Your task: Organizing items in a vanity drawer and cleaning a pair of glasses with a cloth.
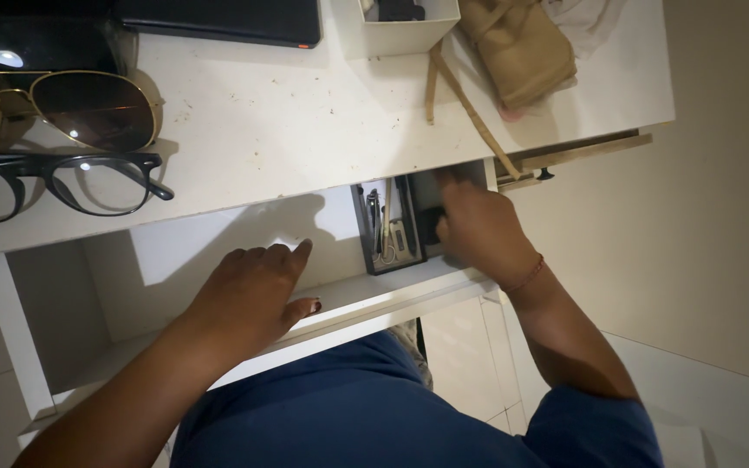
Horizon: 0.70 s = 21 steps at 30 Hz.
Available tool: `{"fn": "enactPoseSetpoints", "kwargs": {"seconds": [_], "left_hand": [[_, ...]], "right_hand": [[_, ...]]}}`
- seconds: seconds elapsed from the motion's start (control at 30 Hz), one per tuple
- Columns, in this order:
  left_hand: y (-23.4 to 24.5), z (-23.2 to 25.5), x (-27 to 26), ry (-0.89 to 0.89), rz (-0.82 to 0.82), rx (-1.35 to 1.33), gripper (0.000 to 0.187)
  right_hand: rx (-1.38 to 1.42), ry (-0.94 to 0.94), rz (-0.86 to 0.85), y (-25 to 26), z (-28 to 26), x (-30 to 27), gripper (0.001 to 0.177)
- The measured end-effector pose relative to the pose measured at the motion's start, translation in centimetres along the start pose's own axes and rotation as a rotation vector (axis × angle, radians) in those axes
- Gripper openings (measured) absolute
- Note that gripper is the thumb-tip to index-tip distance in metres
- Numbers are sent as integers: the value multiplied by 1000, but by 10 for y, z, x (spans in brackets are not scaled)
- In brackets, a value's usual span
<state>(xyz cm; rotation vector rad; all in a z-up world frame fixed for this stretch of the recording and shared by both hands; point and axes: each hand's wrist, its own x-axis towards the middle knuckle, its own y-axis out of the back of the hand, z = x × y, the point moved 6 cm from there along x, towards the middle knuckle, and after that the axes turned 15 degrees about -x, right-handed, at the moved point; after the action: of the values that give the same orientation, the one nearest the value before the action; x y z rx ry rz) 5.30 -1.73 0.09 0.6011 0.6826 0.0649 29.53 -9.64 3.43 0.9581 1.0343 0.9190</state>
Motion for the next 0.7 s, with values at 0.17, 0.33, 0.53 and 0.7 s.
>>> {"fn": "enactPoseSetpoints", "kwargs": {"seconds": [0.17, 0.33, 0.53, 0.7], "left_hand": [[-2, 0, 1, -11, 13, 9, 79], [-3, 0, 2, 4, 0, 25, 79], [-3, 3, 1, 8, -8, 37, 79], [-3, 4, 2, 2, -3, 26, 78]], "right_hand": [[-19, -56, 12, -24, 19, -3, 27], [-11, -57, 33, -17, 18, -2, 33], [-3, -33, 98, -20, 17, -3, 34], [-5, 62, 22, -28, -5, 3, 48]]}}
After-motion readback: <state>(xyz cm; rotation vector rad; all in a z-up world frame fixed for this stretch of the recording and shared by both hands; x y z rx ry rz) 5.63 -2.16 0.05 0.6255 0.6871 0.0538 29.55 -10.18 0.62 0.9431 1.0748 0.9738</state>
